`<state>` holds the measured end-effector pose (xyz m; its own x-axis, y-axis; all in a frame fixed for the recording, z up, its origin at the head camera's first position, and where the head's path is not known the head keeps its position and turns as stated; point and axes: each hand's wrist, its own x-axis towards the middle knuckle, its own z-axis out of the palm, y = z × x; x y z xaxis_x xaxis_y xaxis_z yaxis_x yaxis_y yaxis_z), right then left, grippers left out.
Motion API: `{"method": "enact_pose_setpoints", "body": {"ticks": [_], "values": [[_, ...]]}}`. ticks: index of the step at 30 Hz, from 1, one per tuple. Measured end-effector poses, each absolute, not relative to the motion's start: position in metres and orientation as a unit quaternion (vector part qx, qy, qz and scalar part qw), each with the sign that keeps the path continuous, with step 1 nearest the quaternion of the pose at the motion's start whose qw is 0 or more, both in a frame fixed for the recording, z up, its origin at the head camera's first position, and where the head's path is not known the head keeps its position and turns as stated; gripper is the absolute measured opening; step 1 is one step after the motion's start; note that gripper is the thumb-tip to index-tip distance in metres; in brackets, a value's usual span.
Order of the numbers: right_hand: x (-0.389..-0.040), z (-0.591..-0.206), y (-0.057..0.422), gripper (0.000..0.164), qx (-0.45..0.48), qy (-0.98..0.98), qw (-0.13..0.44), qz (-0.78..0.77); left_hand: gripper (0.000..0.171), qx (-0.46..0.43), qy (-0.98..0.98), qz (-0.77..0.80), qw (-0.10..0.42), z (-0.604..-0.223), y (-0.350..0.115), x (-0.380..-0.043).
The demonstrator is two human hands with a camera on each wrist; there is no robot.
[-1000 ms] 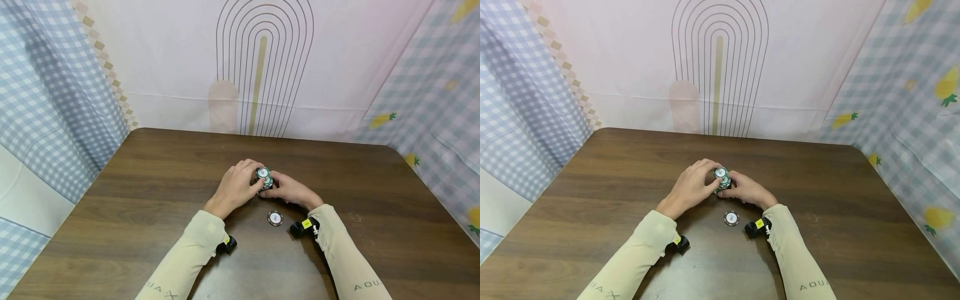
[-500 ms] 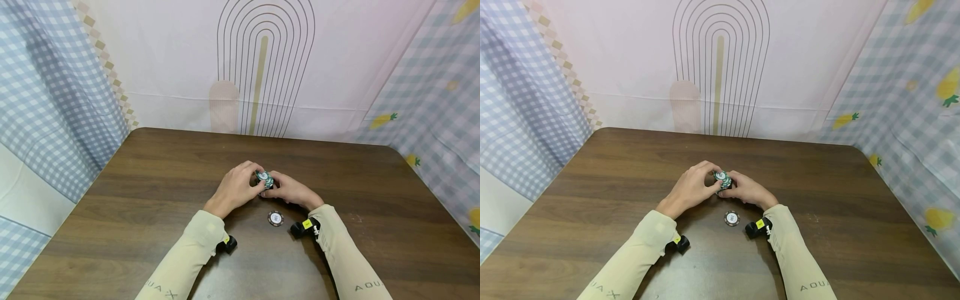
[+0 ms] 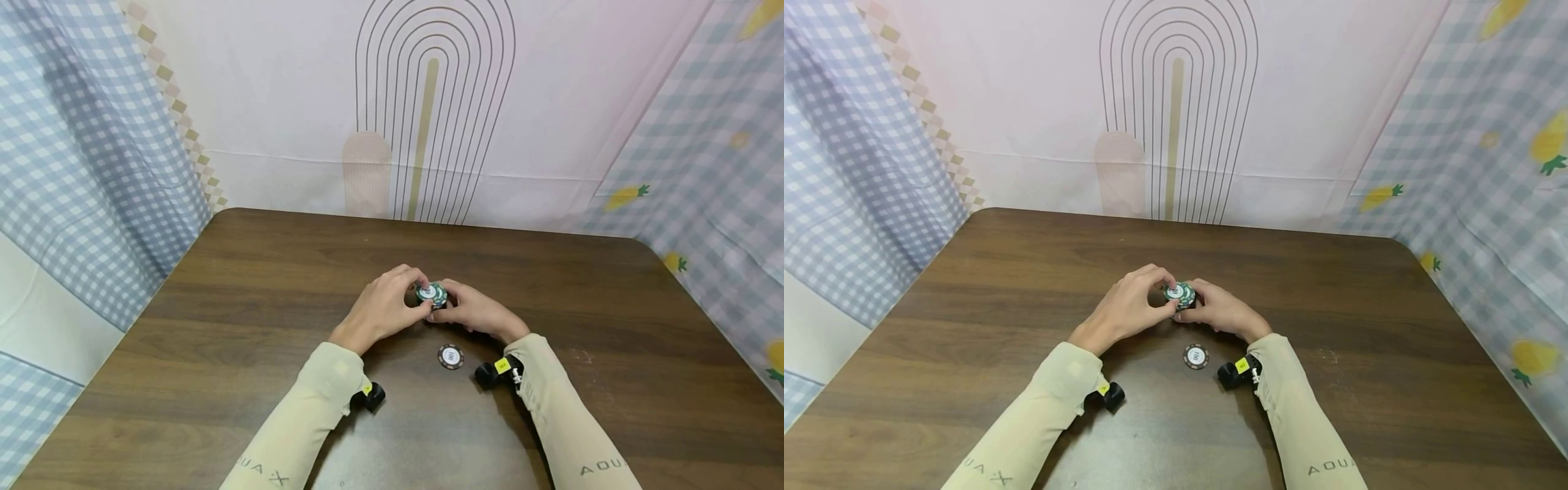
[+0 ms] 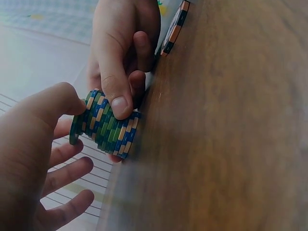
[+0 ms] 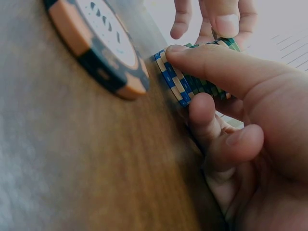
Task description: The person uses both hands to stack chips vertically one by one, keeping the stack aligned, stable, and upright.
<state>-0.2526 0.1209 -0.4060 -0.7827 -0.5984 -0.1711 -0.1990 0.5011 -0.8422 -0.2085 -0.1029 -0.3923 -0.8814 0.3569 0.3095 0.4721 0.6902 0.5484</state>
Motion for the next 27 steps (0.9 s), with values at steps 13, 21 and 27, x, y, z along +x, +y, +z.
{"method": "enact_pose_setpoints", "body": {"ticks": [13, 21, 27], "values": [[-0.2526, -0.4061, 0.1215, 0.032, -0.231, 0.835, 0.231, -0.443, 0.025, -0.241, -0.917, -0.301, 0.099, -0.3915, -0.0993, -0.2101], [-0.2515, -0.4060, 0.1186, 0.029, -0.228, 0.836, 0.231, -0.442, 0.025, -0.236, -0.919, -0.303, 0.086, -0.3908, -0.0973, -0.2091], [-0.2505, -0.4046, 0.1194, 0.029, -0.228, 0.840, 0.230, -0.435, 0.022, -0.238, -0.912, -0.324, 0.076, -0.3893, -0.0946, -0.2078]]}}
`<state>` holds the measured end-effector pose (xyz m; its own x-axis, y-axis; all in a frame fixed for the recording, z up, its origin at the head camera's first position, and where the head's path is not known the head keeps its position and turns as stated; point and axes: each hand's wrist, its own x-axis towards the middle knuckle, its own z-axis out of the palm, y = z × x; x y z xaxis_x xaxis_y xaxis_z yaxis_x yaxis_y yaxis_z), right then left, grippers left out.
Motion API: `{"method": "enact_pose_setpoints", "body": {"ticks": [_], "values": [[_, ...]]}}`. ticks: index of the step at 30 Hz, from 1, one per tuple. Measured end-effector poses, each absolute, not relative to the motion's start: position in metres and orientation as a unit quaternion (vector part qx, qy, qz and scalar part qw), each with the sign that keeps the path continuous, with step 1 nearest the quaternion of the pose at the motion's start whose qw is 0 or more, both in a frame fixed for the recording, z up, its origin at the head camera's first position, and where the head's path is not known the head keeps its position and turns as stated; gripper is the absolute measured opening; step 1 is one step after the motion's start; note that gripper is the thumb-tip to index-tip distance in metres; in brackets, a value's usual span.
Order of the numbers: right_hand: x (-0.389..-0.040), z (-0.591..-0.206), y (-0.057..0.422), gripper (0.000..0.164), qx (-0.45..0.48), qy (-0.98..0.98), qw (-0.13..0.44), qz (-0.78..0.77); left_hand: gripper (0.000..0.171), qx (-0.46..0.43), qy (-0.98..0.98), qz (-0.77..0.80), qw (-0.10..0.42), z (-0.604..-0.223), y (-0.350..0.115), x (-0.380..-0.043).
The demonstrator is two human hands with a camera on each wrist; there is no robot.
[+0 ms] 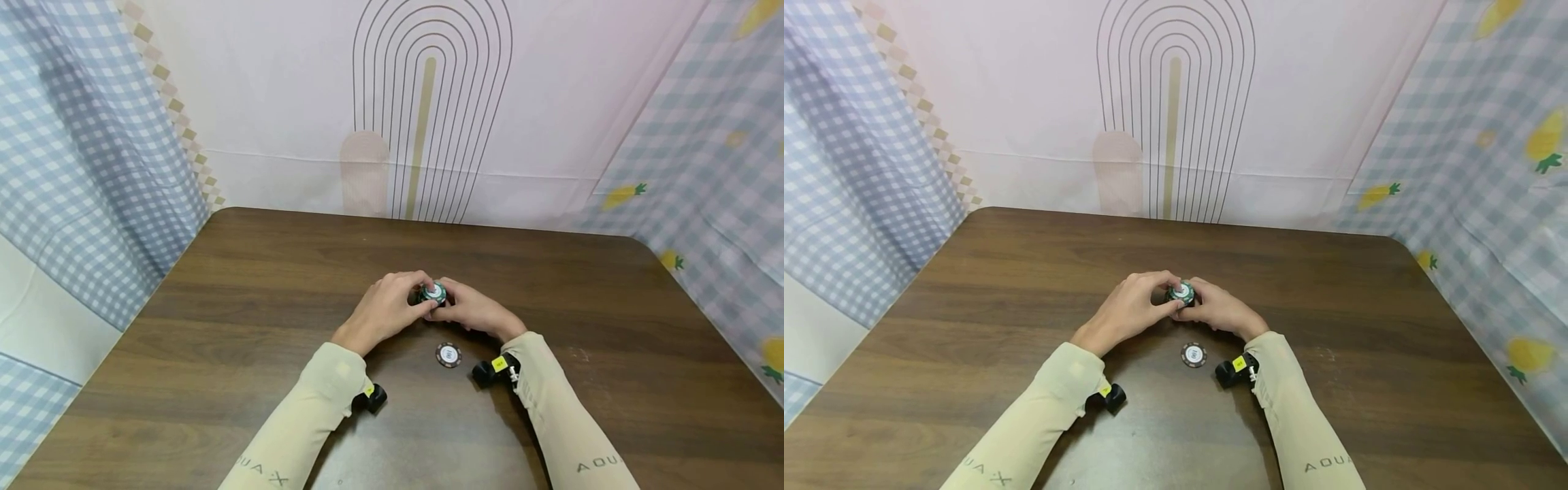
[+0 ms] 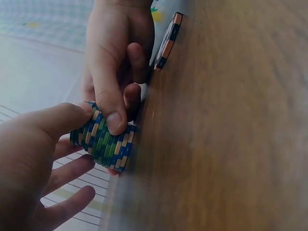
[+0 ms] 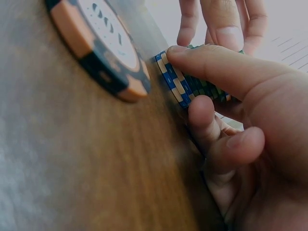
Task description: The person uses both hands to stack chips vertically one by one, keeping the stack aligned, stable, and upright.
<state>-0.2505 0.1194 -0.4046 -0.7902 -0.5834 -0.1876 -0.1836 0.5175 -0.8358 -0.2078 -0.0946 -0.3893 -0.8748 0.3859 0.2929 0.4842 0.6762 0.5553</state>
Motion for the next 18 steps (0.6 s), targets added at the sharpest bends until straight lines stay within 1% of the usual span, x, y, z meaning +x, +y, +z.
{"method": "enact_pose_setpoints", "body": {"ticks": [9, 18], "values": [[-0.2517, -0.4043, 0.1197, 0.031, -0.232, 0.842, 0.232, -0.427, 0.017, -0.222, -0.894, -0.385, 0.049, -0.3886, -0.0931, -0.2084], [-0.2512, -0.4032, 0.1193, 0.029, -0.231, 0.843, 0.229, -0.428, 0.019, -0.230, -0.904, -0.358, 0.049, -0.3878, -0.0915, -0.2082]]}}
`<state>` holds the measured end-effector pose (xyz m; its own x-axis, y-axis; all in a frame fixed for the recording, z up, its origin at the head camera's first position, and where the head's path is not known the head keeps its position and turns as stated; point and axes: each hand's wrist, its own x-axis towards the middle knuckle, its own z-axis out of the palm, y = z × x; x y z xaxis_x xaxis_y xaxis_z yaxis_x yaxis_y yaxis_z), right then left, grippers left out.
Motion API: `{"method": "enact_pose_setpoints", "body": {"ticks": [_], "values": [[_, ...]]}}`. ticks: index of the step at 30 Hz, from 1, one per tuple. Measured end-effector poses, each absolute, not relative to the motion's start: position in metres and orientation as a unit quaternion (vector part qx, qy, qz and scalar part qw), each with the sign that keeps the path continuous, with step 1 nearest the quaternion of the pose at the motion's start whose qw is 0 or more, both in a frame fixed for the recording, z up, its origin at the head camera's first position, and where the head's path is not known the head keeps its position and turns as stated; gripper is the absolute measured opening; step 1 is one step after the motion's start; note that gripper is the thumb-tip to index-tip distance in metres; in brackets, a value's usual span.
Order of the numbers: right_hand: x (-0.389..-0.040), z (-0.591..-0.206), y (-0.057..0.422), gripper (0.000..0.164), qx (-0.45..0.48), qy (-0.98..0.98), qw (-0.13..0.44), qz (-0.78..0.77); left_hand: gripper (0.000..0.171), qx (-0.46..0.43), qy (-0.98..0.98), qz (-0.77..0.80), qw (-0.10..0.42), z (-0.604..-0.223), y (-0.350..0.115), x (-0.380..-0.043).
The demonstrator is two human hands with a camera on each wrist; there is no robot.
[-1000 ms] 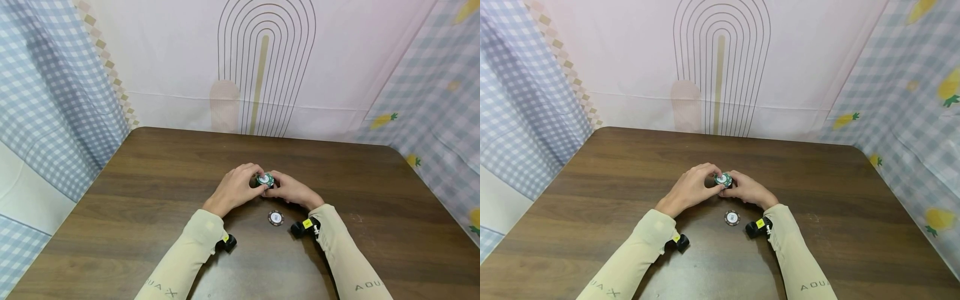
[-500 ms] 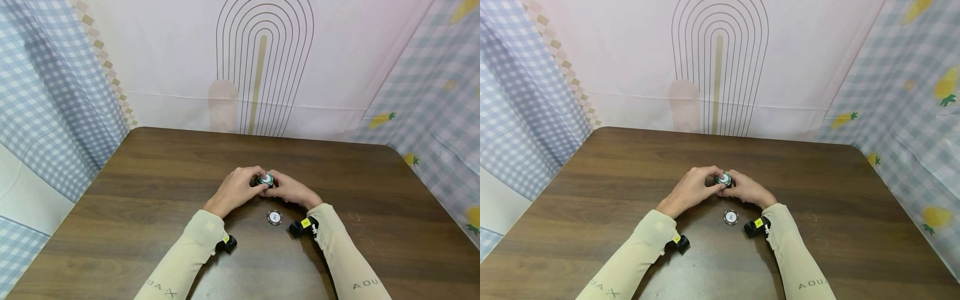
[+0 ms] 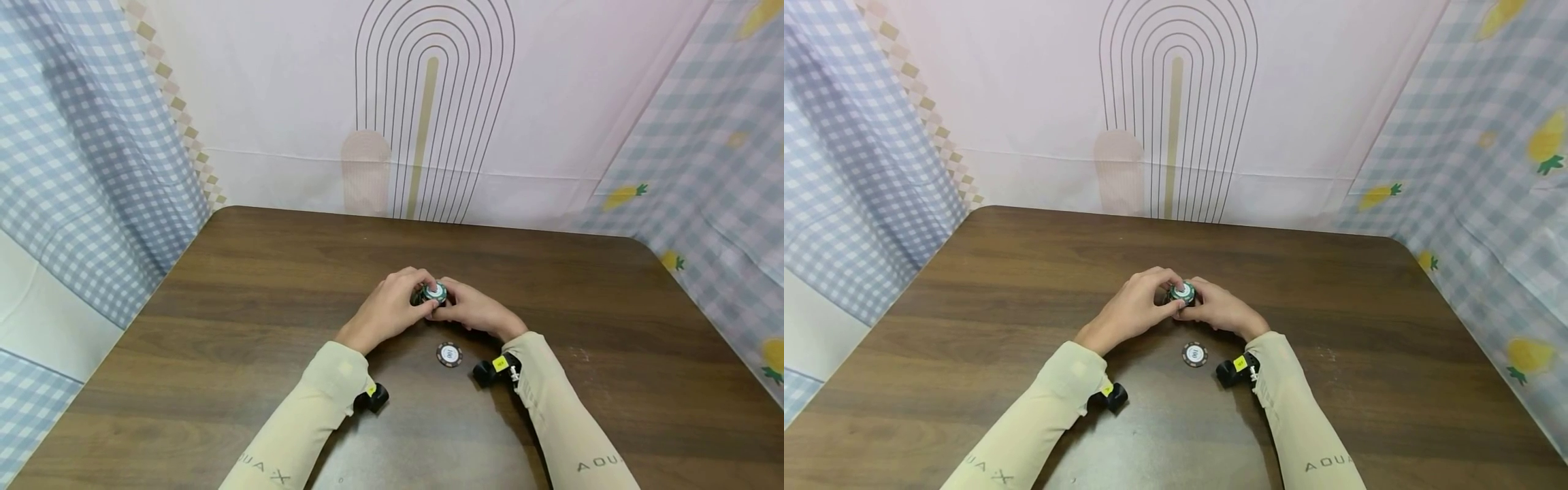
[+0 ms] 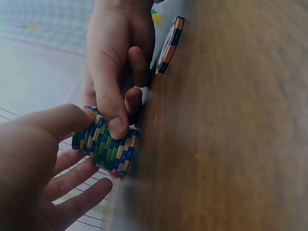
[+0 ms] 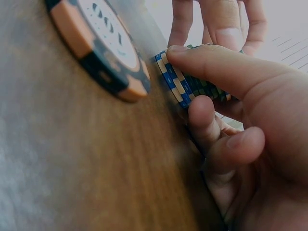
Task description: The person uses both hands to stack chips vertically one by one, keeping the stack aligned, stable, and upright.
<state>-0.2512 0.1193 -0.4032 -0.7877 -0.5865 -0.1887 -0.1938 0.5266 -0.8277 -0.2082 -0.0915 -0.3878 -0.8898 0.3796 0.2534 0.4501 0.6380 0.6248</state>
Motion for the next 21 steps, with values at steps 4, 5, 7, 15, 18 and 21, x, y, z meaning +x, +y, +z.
{"method": "enact_pose_setpoints", "body": {"ticks": [4, 5, 7, 15, 18, 21], "values": [[-0.2519, -0.4050, 0.1199, 0.027, -0.232, 0.843, 0.229, -0.427, 0.019, -0.230, -0.902, -0.361, 0.050, -0.3888, -0.0908, -0.2081], [-0.2520, -0.4054, 0.1201, 0.027, -0.233, 0.844, 0.229, -0.426, 0.019, -0.229, -0.902, -0.363, 0.050, -0.3891, -0.0906, -0.2081], [-0.2520, -0.4055, 0.1198, 0.028, -0.236, 0.844, 0.231, -0.423, 0.019, -0.228, -0.901, -0.365, 0.048, -0.3892, -0.0904, -0.2077], [-0.2498, -0.3993, 0.1182, 0.037, -0.242, 0.850, 0.242, -0.400, 0.024, -0.226, -0.903, -0.365, 0.033, -0.3889, -0.0904, -0.2064], [-0.2499, -0.3990, 0.1172, 0.039, -0.252, 0.856, 0.229, -0.389, 0.025, -0.226, -0.904, -0.361, 0.030, -0.3889, -0.0903, -0.2066], [-0.2503, -0.3996, 0.1161, 0.042, -0.271, 0.865, 0.205, -0.369, 0.024, -0.224, -0.905, -0.359, 0.027, -0.3884, -0.0900, -0.2071]]}}
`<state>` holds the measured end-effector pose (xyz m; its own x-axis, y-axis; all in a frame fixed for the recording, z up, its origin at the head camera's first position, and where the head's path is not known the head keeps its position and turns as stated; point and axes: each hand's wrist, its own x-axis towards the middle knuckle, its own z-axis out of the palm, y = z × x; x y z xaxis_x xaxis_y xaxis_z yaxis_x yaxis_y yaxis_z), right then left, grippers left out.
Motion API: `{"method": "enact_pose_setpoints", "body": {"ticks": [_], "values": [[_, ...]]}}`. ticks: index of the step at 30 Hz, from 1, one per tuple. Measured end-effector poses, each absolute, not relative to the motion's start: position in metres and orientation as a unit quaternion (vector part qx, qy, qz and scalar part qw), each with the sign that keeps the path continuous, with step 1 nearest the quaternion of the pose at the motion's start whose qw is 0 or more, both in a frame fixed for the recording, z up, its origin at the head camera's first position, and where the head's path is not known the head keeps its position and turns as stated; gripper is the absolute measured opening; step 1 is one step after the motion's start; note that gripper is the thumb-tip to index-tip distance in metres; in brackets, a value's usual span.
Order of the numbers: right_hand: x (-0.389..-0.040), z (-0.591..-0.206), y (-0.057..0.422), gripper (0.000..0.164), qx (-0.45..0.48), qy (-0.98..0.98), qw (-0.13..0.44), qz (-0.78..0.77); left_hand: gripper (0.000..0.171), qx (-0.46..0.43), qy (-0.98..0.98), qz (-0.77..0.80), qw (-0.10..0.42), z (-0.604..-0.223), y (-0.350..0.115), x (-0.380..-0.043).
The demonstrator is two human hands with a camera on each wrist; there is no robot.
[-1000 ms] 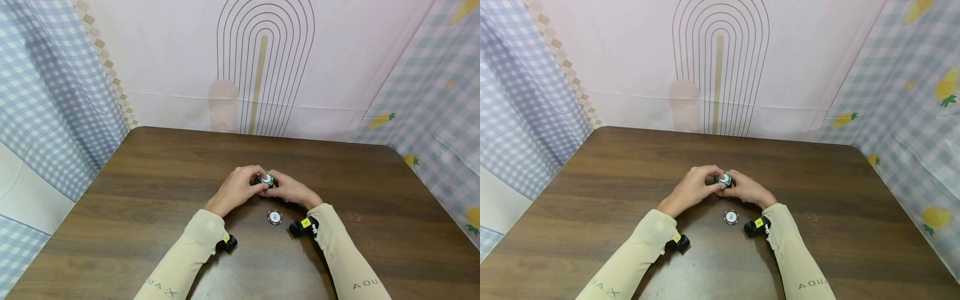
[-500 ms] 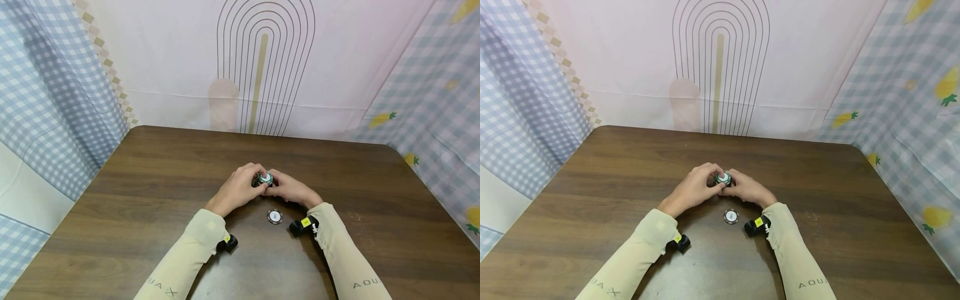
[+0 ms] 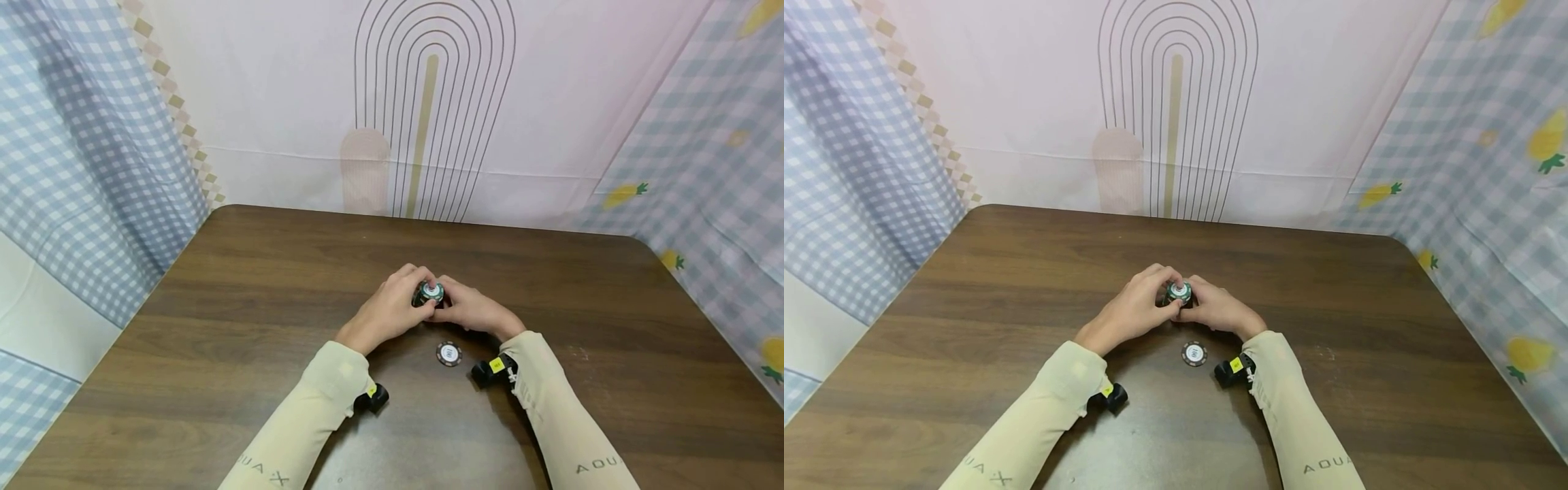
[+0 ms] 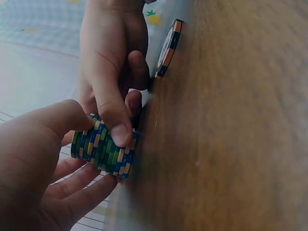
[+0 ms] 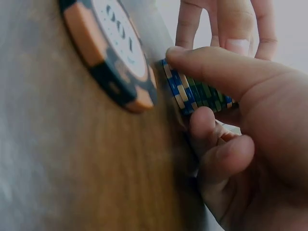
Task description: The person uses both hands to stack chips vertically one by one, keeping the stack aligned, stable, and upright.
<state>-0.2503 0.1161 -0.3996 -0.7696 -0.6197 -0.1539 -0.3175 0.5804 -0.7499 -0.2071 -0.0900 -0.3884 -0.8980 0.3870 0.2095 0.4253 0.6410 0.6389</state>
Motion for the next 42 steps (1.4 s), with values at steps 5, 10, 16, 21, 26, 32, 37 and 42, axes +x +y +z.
{"method": "enact_pose_setpoints", "body": {"ticks": [5, 10, 16, 21, 26, 32, 37, 42], "values": [[-0.252, -0.399, 0.115, 0.048, -0.274, 0.876, 0.184, -0.353, 0.024, -0.227, -0.905, -0.360, 0.023, -0.387, -0.090, -0.208], [-0.269, -0.424, 0.122, 0.058, -0.262, 0.883, 0.176, -0.346, 0.025, -0.232, -0.904, -0.358, 0.025, -0.386, -0.090, -0.208], [-0.284, -0.449, 0.128, 0.062, -0.291, 0.891, 0.144, -0.319, 0.024, -0.230, -0.906, -0.354, 0.024, -0.385, -0.089, -0.208], [-0.283, -0.450, 0.130, 0.061, -0.294, 0.891, 0.138, -0.319, 0.025, -0.230, -0.908, -0.350, 0.018, -0.385, -0.089, -0.207], [-0.289, -0.457, 0.133, 0.066, -0.291, 0.896, 0.133, -0.309, 0.027, -0.236, -0.908, -0.347, 0.022, -0.384, -0.089, -0.208], [-0.292, -0.460, 0.133, 0.072, -0.293, 0.896, 0.126, -0.309, 0.028, -0.237, -0.909, -0.342, 0.029, -0.384, -0.089, -0.207], [-0.284, -0.450, 0.129, 0.071, -0.306, 0.890, 0.131, -0.312, 0.028, -0.237, -0.910, -0.338, 0.033, -0.384, -0.090, -0.206], [-0.270, -0.429, 0.122, 0.069, -0.284, 0.885, 0.148, -0.337, 0.032, -0.230, -0.917, -0.324, 0.044, -0.382, -0.091, -0.204]]}}
